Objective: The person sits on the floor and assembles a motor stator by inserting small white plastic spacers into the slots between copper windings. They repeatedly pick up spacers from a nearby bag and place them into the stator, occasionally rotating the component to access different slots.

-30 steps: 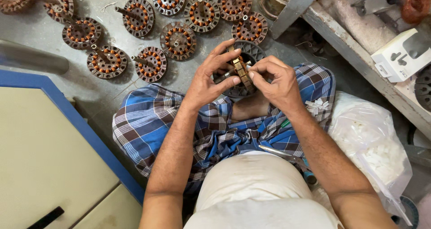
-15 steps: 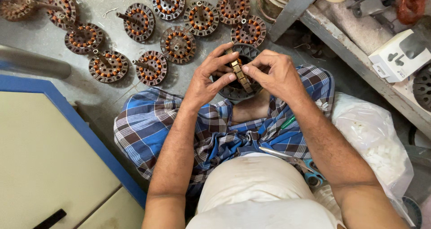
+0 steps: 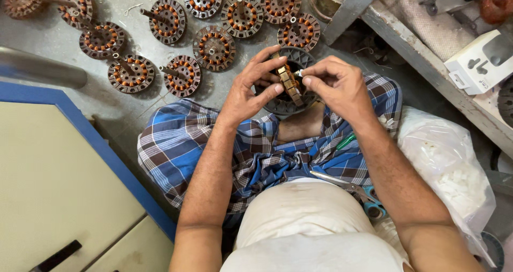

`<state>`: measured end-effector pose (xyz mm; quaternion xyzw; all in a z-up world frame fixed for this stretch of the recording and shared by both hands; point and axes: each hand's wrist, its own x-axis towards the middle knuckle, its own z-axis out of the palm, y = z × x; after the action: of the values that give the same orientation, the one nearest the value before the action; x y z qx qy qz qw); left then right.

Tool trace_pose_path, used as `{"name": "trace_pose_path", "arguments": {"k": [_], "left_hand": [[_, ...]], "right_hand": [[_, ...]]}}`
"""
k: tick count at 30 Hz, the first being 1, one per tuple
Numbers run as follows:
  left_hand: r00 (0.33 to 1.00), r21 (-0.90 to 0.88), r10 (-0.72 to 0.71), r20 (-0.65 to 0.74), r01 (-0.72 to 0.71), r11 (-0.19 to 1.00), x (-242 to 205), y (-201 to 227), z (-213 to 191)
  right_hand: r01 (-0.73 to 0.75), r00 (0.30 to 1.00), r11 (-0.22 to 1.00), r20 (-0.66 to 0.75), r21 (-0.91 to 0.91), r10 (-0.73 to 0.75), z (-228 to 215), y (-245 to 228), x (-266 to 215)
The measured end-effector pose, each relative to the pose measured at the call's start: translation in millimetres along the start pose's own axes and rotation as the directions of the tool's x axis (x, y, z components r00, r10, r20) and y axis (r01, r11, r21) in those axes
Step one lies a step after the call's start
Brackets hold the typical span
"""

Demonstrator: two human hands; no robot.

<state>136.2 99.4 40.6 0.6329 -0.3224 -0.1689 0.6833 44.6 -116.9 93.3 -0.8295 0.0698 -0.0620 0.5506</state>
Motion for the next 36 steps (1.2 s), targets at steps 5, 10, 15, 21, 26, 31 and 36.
{"name": "trace_pose_path", "arguments": {"k": [5,10,15,21,26,31,36], "left_hand": [[1.000,0.056,0.003,0.017,-0.004,0.998,-0.7,2.4,-0.4],[1.000,0.038,-0.003,-0.007,0.004,0.999,0.0,-3.2,2.0],[1.000,0.026,0.003,-0.014,-0.002,1.000,-0.6,-8.6,2.9],[1.000,-0.002,0.007,-0.018,-0.007,1.000,0.2,-11.1,2.9],[1.000,-0.006,0.008,-0.021,-0.009,1.000,0.5,-11.5,2.8],[1.000,-0.010,0.000,-0.013,0.000,1.000,-0.2,-10.6,1.9],[1.000,-0.002,-0.003,-0.028,0.003,1.000,-0.3,-11.4,2.9]], "right_hand": [[0.068,0.997,0.997,-0.048,0.027,-0.067,3.9,-6.0,-20.8],[0.137,0.986,0.988,-0.090,-0.066,-0.142,11.5,-7.6,-20.7],[0.195,0.966,0.970,-0.144,-0.144,-0.215,17.0,-7.2,-22.2],[0.259,0.935,0.947,-0.198,-0.188,-0.295,25.4,-5.0,-23.8],[0.335,0.901,0.896,-0.179,-0.291,-0.395,26.4,-2.7,-22.3],[0.395,0.879,0.851,-0.128,-0.345,-0.460,24.0,-0.9,-21.3],[0.481,0.836,0.752,-0.024,-0.451,-0.549,18.1,-1.7,-18.6]]}}
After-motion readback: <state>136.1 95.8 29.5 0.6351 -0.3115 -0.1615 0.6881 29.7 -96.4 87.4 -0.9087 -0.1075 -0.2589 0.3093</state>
